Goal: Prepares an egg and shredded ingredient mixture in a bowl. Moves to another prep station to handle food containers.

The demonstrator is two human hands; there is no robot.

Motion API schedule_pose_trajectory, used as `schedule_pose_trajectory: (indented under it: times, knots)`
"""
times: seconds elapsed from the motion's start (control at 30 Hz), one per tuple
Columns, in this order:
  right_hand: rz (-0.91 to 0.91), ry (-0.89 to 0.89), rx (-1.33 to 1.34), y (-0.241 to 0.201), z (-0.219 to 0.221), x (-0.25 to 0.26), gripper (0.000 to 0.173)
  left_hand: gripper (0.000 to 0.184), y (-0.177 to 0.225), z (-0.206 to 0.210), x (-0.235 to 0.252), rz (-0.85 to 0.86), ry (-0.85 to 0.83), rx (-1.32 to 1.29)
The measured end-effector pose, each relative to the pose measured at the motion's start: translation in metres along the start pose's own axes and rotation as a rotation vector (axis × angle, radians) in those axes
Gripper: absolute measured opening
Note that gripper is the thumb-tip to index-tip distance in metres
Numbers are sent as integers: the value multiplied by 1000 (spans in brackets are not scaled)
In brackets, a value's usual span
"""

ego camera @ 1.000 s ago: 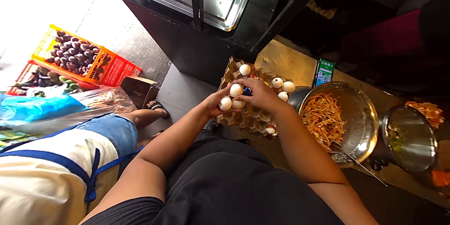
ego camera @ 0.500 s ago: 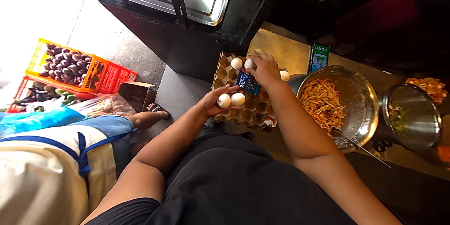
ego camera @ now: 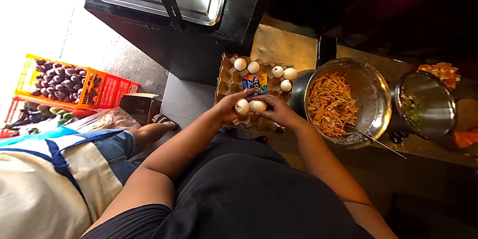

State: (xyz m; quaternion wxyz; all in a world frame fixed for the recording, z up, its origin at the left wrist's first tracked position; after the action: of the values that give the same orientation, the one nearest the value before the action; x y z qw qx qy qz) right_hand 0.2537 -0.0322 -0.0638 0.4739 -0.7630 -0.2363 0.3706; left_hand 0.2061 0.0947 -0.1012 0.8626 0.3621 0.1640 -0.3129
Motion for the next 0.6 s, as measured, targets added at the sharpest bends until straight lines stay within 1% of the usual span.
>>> schedule_pose_trajectory:
  times: [0.03, 0.1, 0.2, 0.27, 0.33, 0.37, 0.4, 0.43, 0.47, 0.53, 0.6]
  knots:
    - [36, 12, 103, 7, -4, -5, 53, 51, -1, 2, 1, -5, -13, -11]
    - [76, 56, 237, 18, -13, -14, 58, 50, -2, 2, 2, -16, 20, -22]
    - [92, 128, 312, 33, -25, -26, 60, 48, -7, -5, -7, -53, 151, -23]
    - [71, 145, 438, 39, -29, -32, 56, 50, -10, -10, -13, -64, 221, -16]
    - [56, 149, 747, 40, -28, -38, 45, 53, -12, -16, -14, -60, 234, -17]
    - [59, 146, 902, 39, -27, -40, 39, 49, -13, -19, -14, -50, 234, -31]
    - [62, 138, 1027, 38, -26, -42, 39, 43, -13, -20, -14, -30, 224, -51]
    - [60, 127, 1121, 37, -26, -44, 44, 39, -13, -21, -15, -7, 202, -64]
    - [53, 114, 1179, 36, -26, -44, 50, 38, -12, -21, -15, 15, 168, -59]
    - [42, 100, 1241, 35, -25, -46, 57, 45, -10, -20, -16, 55, 98, -9]
    - [23, 87, 1264, 33, -26, -48, 58, 56, -8, -15, -17, 74, 14, 104]
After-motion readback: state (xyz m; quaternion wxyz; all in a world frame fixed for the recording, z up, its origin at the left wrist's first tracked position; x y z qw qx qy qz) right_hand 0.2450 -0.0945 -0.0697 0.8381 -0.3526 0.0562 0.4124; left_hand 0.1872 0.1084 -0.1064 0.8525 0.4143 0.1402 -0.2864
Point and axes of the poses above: each hand's wrist, its own x-axis towards the middle knuckle, its own z-axis out of the palm, y = z × x, the point moved 8 cm from there along x, towards the middle knuckle, and after that the axes turned 8 degrees about x, right-handed, at the moved point
